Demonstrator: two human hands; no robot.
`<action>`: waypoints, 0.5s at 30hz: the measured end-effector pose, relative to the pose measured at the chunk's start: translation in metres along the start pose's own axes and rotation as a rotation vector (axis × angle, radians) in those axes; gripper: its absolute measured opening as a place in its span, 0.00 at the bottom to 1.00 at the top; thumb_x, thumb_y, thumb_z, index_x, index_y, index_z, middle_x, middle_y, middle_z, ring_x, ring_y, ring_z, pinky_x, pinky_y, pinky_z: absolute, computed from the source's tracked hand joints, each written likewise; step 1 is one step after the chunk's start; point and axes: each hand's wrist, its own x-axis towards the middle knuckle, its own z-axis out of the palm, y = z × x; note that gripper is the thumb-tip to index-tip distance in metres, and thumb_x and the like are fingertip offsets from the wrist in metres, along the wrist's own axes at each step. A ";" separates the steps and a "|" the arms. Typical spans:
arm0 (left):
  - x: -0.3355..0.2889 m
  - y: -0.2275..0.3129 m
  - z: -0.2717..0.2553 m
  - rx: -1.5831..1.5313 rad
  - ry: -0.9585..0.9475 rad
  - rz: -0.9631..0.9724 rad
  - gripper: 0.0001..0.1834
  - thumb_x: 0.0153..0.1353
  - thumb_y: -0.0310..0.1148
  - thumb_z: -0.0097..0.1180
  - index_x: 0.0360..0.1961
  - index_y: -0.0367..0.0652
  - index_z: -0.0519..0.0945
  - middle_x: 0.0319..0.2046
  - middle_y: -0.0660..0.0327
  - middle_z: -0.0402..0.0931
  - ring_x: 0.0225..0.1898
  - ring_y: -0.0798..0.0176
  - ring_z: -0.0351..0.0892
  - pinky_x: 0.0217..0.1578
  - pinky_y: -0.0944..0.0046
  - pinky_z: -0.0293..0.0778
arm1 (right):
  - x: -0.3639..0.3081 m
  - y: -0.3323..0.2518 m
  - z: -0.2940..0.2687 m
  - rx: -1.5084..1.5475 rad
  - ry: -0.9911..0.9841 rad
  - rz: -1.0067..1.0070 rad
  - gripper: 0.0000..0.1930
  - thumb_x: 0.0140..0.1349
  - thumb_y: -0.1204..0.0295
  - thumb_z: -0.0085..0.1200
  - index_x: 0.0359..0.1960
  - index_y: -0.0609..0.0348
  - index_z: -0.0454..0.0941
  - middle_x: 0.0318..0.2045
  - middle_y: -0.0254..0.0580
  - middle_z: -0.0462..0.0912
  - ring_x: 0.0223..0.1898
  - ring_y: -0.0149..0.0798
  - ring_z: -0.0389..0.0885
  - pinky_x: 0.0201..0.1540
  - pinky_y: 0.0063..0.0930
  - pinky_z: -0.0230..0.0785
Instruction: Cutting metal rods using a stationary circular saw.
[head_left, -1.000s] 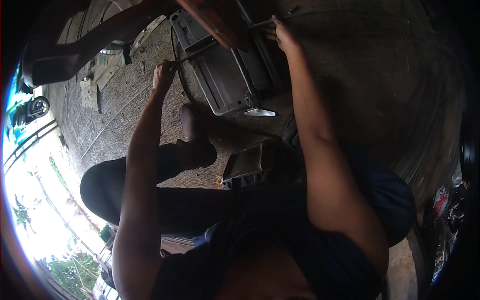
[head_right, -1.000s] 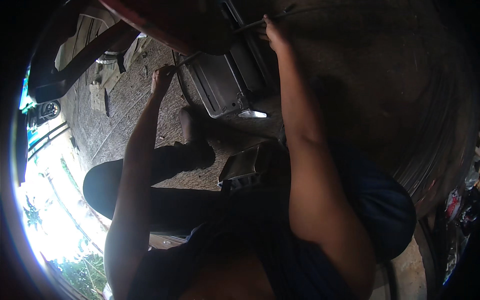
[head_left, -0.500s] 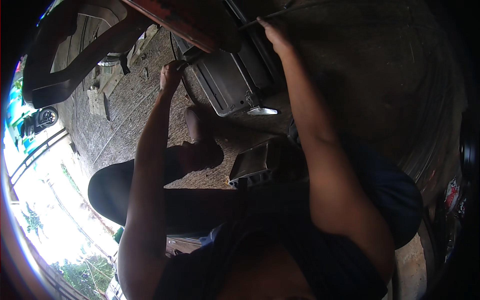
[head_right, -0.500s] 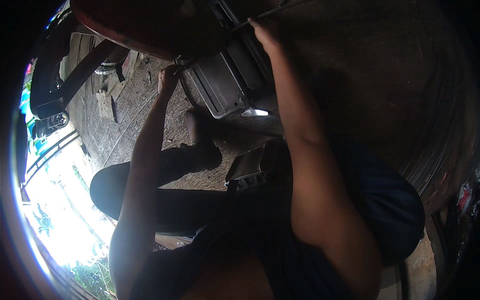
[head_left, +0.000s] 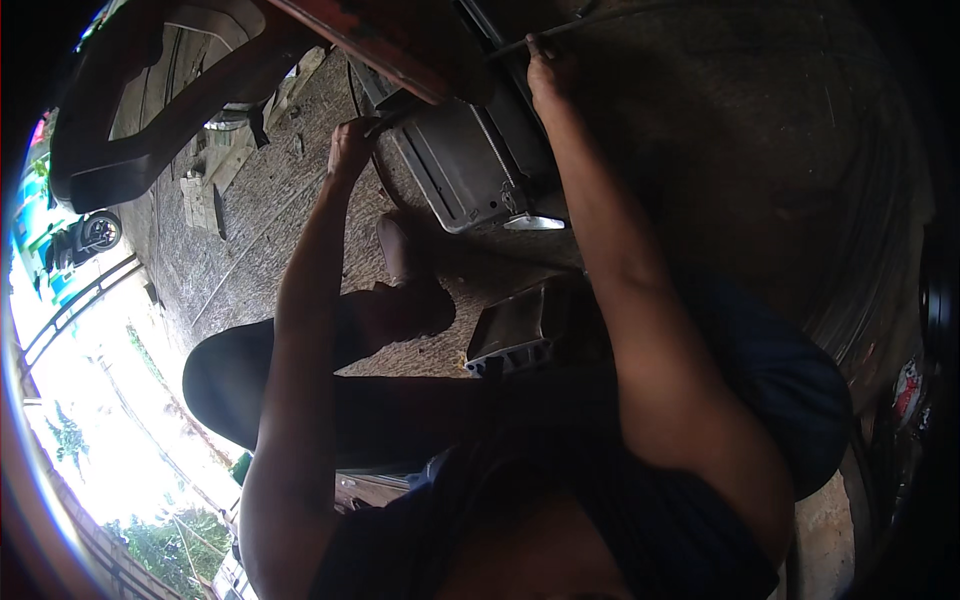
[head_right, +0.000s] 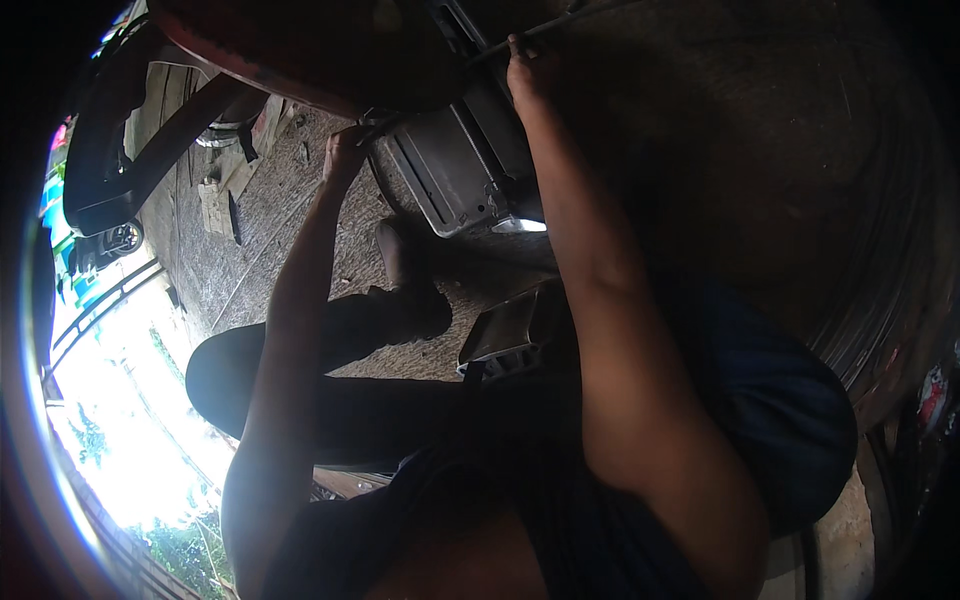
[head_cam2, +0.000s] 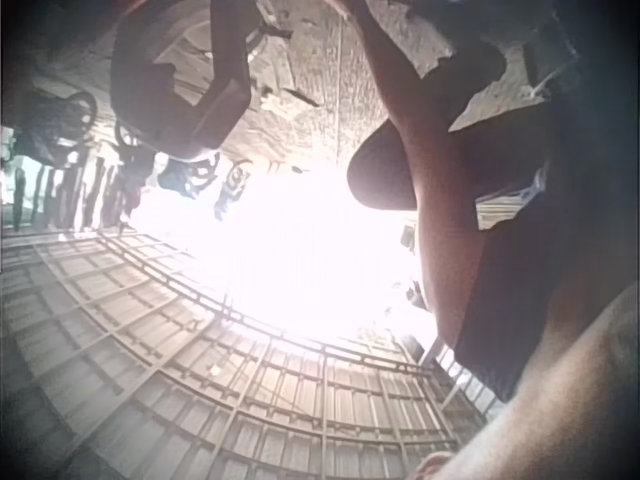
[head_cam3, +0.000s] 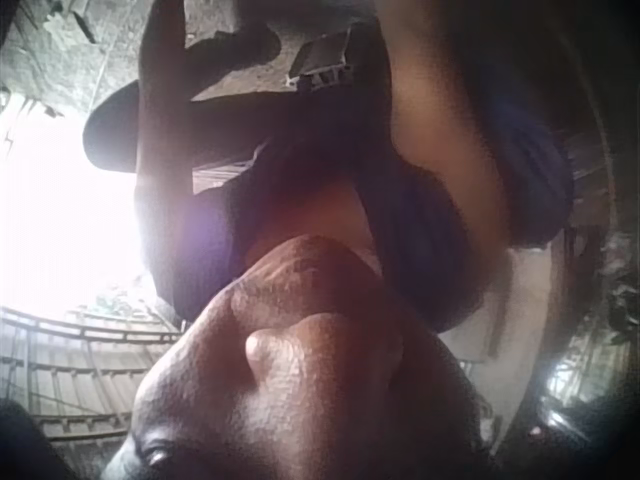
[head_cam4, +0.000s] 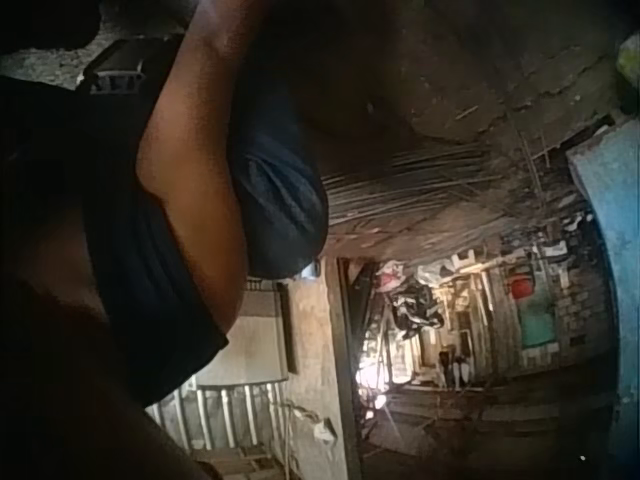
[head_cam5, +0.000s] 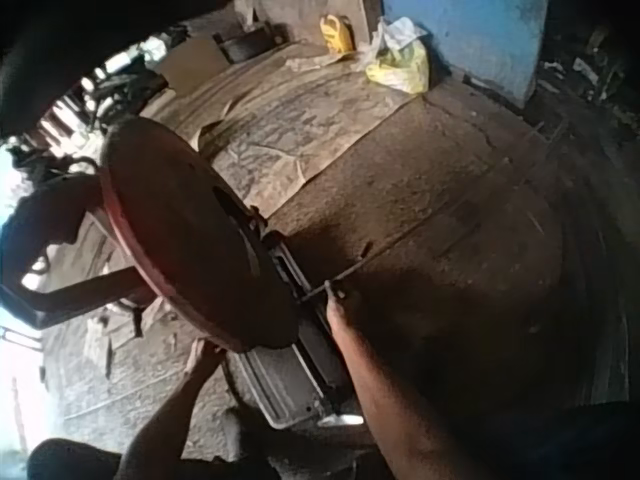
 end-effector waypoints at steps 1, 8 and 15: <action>0.002 0.003 0.001 -0.013 0.008 0.024 0.11 0.54 0.32 0.59 0.39 0.44 0.83 0.36 0.51 0.81 0.40 0.49 0.81 0.41 0.58 0.75 | 0.002 0.001 -0.001 -0.001 0.000 -0.002 0.16 0.53 0.64 0.65 0.36 0.64 0.80 0.34 0.41 0.83 0.38 0.35 0.78 0.44 0.33 0.68; -0.005 -0.008 -0.008 0.011 -0.010 0.023 0.09 0.53 0.32 0.60 0.35 0.43 0.83 0.33 0.52 0.81 0.37 0.49 0.81 0.38 0.57 0.76 | 0.010 0.014 0.003 -0.033 0.086 -0.027 0.16 0.53 0.64 0.65 0.35 0.64 0.80 0.34 0.42 0.82 0.37 0.34 0.77 0.44 0.32 0.68; 0.000 0.000 -0.002 -0.009 0.006 0.044 0.09 0.53 0.32 0.60 0.35 0.43 0.83 0.33 0.53 0.81 0.36 0.49 0.81 0.37 0.57 0.76 | 0.023 0.025 0.000 -0.059 0.139 -0.052 0.15 0.55 0.65 0.63 0.37 0.65 0.79 0.35 0.43 0.82 0.39 0.35 0.76 0.46 0.32 0.67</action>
